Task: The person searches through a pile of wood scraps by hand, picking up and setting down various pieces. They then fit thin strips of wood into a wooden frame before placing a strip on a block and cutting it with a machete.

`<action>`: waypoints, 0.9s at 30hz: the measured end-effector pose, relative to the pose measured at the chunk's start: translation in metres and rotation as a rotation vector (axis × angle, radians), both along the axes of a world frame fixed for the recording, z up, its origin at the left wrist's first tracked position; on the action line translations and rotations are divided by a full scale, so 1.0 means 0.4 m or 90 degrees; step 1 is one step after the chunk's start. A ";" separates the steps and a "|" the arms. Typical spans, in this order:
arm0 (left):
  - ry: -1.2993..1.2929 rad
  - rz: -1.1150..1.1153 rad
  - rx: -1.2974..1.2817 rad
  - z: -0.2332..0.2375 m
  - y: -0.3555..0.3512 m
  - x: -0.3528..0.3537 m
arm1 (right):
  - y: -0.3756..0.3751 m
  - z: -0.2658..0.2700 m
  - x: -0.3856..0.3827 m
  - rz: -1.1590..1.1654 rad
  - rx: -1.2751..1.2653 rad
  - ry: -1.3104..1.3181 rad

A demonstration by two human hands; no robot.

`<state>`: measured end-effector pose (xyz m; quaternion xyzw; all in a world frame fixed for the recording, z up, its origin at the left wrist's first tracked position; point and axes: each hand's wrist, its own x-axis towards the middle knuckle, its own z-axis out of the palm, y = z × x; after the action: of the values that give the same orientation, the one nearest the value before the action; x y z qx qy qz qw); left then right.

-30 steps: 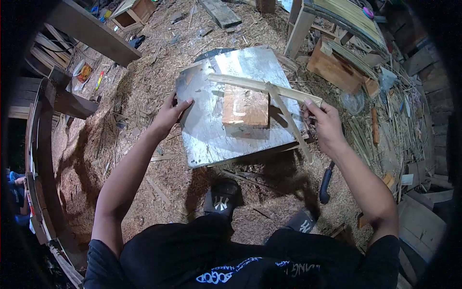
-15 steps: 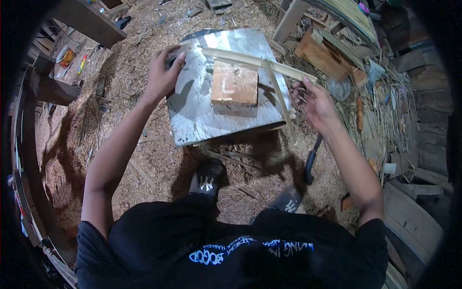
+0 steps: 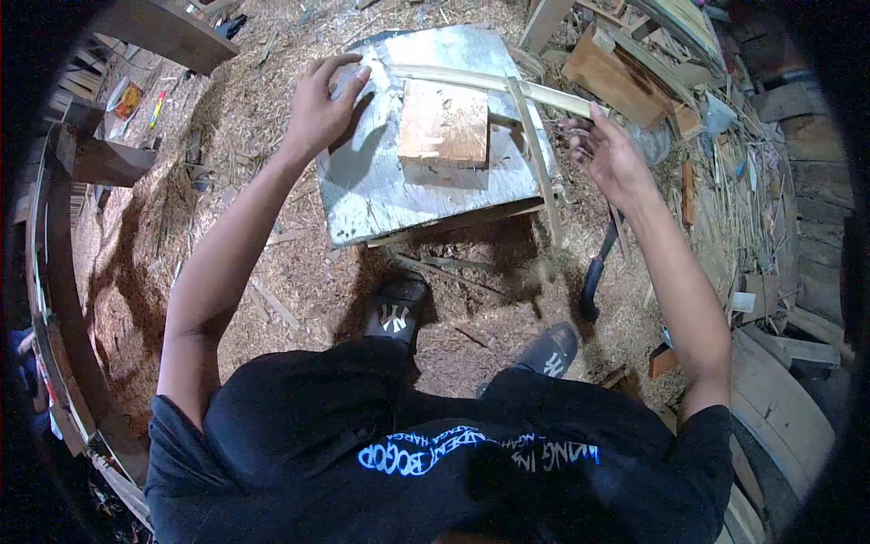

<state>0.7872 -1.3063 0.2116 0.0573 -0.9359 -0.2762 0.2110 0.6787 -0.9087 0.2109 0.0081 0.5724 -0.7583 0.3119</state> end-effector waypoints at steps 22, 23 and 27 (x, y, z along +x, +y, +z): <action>-0.051 -0.113 0.166 0.112 0.137 -0.206 | 0.167 0.097 -0.066 -0.221 -0.060 0.191; -0.096 -0.166 0.274 0.126 0.166 -0.241 | 0.187 0.099 -0.076 -0.231 -0.061 0.197; -0.243 -0.284 0.578 0.184 0.325 -0.329 | 0.254 0.101 -0.102 -0.281 -0.062 0.192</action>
<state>0.6556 -1.1763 0.2853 -0.0081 -0.7336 -0.6756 -0.0728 0.6380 -0.8071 0.2514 0.0043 0.5599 -0.8270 0.0504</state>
